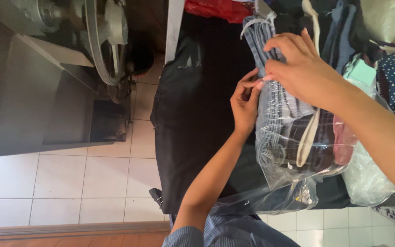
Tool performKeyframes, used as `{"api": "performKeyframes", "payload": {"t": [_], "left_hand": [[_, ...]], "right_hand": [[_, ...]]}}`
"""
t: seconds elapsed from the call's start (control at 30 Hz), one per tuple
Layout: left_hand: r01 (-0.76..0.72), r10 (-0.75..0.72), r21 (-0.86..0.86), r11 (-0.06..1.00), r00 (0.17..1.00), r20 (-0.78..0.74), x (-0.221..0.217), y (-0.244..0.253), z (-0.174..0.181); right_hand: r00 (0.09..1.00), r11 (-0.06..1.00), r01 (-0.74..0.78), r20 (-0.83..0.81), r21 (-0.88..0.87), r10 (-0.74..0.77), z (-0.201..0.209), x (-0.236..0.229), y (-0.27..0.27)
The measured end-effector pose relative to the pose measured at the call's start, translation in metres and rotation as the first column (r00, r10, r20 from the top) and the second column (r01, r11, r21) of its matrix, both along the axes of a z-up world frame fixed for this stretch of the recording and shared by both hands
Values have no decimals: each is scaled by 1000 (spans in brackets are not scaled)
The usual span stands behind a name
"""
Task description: The person folds and stacks folded shorts in various colors, places them into a clear plastic bag, and seals the bag. The person then places a printed document on top of the packaged clothes and smooths it down.
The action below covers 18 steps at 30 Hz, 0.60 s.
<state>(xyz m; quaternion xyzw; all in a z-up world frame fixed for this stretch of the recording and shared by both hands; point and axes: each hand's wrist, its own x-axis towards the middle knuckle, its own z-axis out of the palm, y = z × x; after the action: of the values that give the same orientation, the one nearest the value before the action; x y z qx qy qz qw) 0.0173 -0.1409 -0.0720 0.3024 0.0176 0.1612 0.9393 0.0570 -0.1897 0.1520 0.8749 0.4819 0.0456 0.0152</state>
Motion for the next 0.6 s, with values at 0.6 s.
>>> {"api": "performKeyframes", "payload": {"t": [0.6], "left_hand": [[-139, 159, 412, 900, 987, -14, 25, 1, 34]], "right_hand": [[983, 992, 120, 147, -36, -113, 5, -6, -23]]}}
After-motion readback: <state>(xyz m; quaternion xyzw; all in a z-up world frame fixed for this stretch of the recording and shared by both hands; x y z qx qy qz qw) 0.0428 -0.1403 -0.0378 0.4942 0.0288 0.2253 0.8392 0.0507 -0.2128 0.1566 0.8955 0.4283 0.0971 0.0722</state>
